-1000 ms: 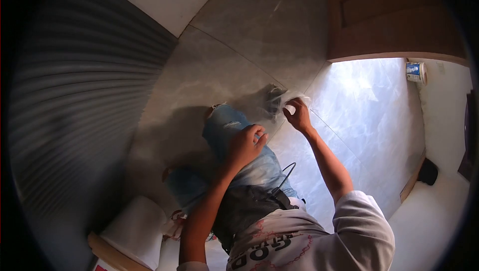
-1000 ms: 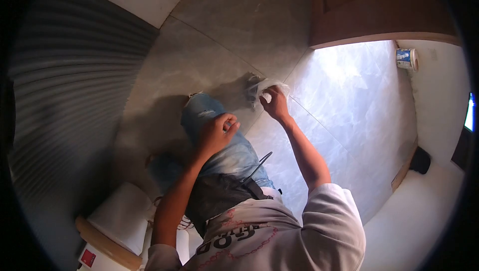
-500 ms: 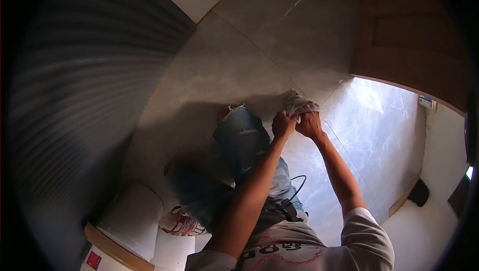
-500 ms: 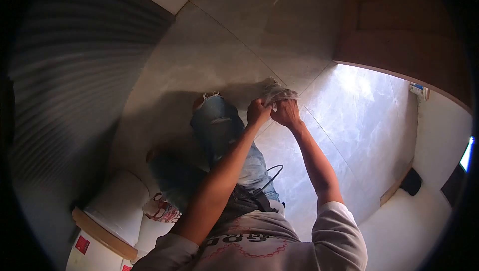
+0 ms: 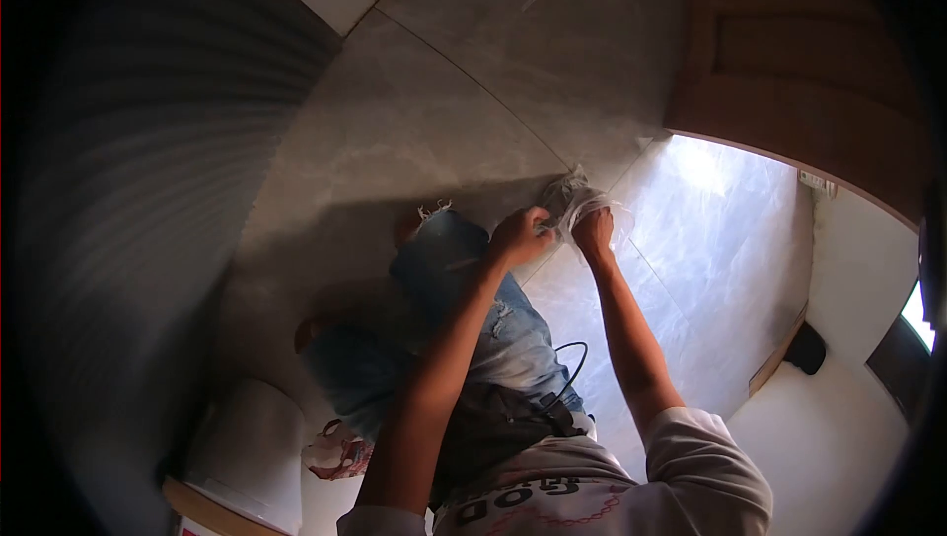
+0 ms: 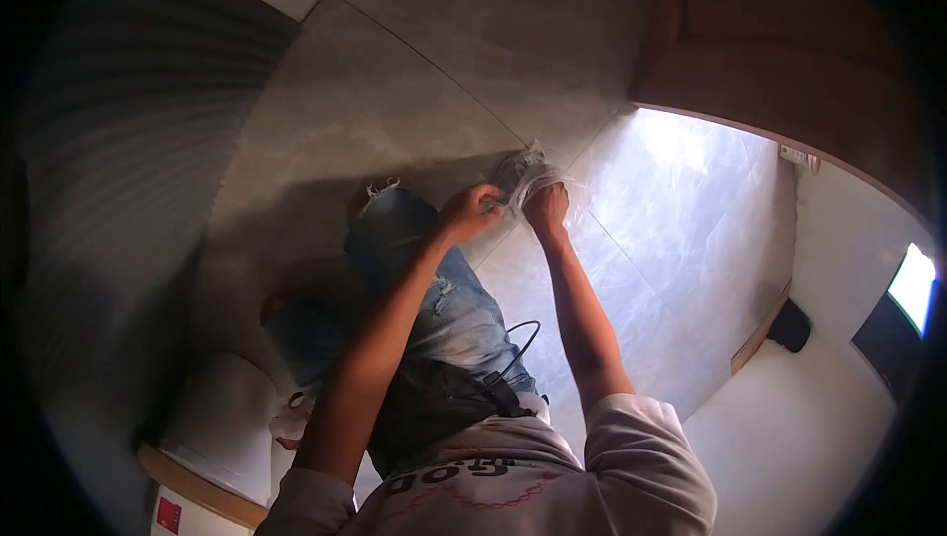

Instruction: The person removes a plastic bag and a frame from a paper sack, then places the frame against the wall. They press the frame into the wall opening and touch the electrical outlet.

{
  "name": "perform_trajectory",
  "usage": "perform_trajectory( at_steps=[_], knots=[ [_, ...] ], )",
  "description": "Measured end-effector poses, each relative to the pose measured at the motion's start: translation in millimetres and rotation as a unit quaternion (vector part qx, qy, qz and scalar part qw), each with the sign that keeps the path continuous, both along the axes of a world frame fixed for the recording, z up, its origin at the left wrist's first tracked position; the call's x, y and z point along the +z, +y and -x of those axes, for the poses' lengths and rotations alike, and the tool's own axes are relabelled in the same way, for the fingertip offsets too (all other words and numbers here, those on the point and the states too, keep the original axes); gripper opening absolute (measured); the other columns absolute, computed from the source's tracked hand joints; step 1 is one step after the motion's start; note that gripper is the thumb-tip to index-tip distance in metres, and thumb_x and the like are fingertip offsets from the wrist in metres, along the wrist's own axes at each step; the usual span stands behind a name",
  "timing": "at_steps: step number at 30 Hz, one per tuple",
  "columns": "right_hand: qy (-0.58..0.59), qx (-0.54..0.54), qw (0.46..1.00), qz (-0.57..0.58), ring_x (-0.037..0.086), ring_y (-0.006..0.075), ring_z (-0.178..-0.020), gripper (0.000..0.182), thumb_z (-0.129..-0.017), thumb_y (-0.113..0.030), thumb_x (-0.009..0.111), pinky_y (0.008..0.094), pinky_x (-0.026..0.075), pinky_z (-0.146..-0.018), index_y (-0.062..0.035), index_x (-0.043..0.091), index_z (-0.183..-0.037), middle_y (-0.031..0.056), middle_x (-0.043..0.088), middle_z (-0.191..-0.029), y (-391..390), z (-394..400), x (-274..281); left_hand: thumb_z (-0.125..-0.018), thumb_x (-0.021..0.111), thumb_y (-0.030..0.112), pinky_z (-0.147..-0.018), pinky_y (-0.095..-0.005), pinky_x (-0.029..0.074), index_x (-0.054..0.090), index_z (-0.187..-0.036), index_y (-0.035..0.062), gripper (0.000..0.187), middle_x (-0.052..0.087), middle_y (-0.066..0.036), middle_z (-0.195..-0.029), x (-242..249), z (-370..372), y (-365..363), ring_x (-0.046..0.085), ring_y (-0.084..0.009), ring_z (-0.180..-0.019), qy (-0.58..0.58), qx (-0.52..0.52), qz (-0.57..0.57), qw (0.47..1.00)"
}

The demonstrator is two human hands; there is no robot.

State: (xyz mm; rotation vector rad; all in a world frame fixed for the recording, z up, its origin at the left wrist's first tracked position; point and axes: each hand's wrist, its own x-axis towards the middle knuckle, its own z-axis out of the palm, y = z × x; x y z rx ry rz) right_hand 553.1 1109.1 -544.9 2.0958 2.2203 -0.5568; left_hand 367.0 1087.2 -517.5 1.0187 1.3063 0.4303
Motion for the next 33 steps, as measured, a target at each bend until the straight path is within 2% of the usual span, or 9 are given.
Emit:
perform_trajectory(
  at_steps=[10,12,16,22,24,26,28,31,33],
  knots=[
    [-0.12,-0.033,0.992,-0.013,0.058,0.0388,-0.084,0.029,-0.069,-0.019,0.063,0.0448,0.048,-0.073,0.0002,0.059,-0.089,0.0206,0.061,-0.087,5.0,-5.3,-45.1,-0.083,0.061,0.018,-0.086,-0.0341,0.048,0.054,-0.116,0.0019,0.037,0.06,-0.016,-0.113,-16.7,3.8,0.5,0.06,-0.0251,-0.102,0.012,0.166,-0.074,0.983],
    [-0.057,-0.029,0.998,-0.005,0.059,0.0421,-0.075,0.029,-0.069,-0.018,0.061,0.0486,0.049,-0.066,-0.005,0.059,-0.095,0.0206,0.062,-0.082,10.6,-16.6,-29.3,-0.084,0.06,0.014,-0.084,-0.0324,0.048,0.054,-0.114,0.0019,0.033,0.06,-0.013,-0.112,0.8,16.8,4.5,0.06,-0.0216,-0.101,-0.087,0.205,-0.041,0.974],
    [0.009,-0.082,0.997,0.007,0.059,0.0429,-0.089,0.026,-0.075,-0.011,0.052,0.0497,0.047,-0.076,-0.0021,0.058,-0.098,0.0247,0.062,-0.091,24.6,-15.3,17.3,-0.085,0.06,0.012,-0.085,-0.0311,0.048,0.054,-0.113,0.0018,0.03,0.061,-0.011,-0.11,20.0,45.2,3.2,0.06,-0.0184,-0.099,-0.12,0.234,-0.039,0.964],
    [-0.212,0.04,0.964,0.156,0.06,0.0382,-0.081,0.033,-0.071,-0.035,0.069,0.048,0.048,-0.068,-0.0051,0.059,-0.082,0.0187,0.062,-0.083,29.8,-22.3,98.2,-0.087,0.061,0.015,-0.085,-0.0274,0.047,0.055,-0.112,0.0017,0.029,0.061,-0.01,-0.105,32.8,127.8,-39.0,0.058,-0.0161,-0.099,-0.203,0.378,-0.057,0.901],
    [-0.238,0.06,0.953,0.178,0.063,0.0345,-0.077,0.021,-0.072,-0.025,0.069,0.0457,0.05,-0.067,-0.0064,0.062,-0.081,0.0163,0.065,-0.084,35.0,9.6,163.4,-0.087,0.062,0.016,-0.082,-0.0251,0.047,0.054,-0.112,0.0018,0.03,0.061,-0.009,-0.104,40.4,163.6,-63.1,0.059,-0.0152,-0.096,-0.167,0.433,-0.046,0.885],
    [-0.189,0.1,0.966,0.143,0.062,0.0347,-0.076,0.016,-0.075,-0.017,0.064,0.0444,0.049,-0.066,-0.0069,0.063,-0.087,0.0152,0.064,-0.082,41.3,39.7,199.7,-0.087,0.061,0.015,-0.079,-0.0244,0.047,0.054,-0.113,0.0021,0.03,0.062,-0.008,-0.103,42.2,196.2,-88.1,0.059,-0.0142,-0.093,-0.106,0.463,-0.029,0.879],
    [0.134,0.099,0.985,0.033,0.061,0.0356,-0.079,0.018,-0.076,-0.011,0.061,0.0427,0.048,-0.069,-0.0063,0.062,-0.094,0.0161,0.063,-0.086,48.1,77.3,180.2,-0.086,0.062,0.014,-0.077,-0.0246,0.047,0.054,-0.113,0.0017,0.03,0.062,-0.008,-0.101,46.1,213.7,-107.7,0.06,-0.0134,-0.091,-0.038,0.49,-0.009,0.871],
    [0.28,0.191,0.94,0.024,0.058,0.0351,-0.091,0.026,-0.075,-0.008,0.058,0.0407,0.047,-0.08,-0.005,0.062,-0.101,0.0154,0.061,-0.1,71.4,166.1,90.5,-0.086,0.062,0.014,-0.077,-0.0249,0.048,0.055,-0.112,0.0011,0.03,0.063,-0.008,-0.099,48.9,220.4,-109.0,0.059,-0.0134,-0.09,-0.022,0.519,0.014,0.854],
    [0.284,0.372,0.882,-0.053,0.06,0.0296,-0.092,0.024,-0.079,-0.012,0.059,0.0392,0.045,-0.085,-0.007,0.063,-0.102,0.0123,0.063,-0.103,89.0,214.1,-12.9,-0.086,0.062,0.014,-0.077,-0.025,0.047,0.055,-0.112,0.0008,0.03,0.063,-0.008,-0.098,50.7,216.8,-104.6,0.059,-0.0137,-0.09,-0.029,0.524,0.039,0.85]
  ],
)
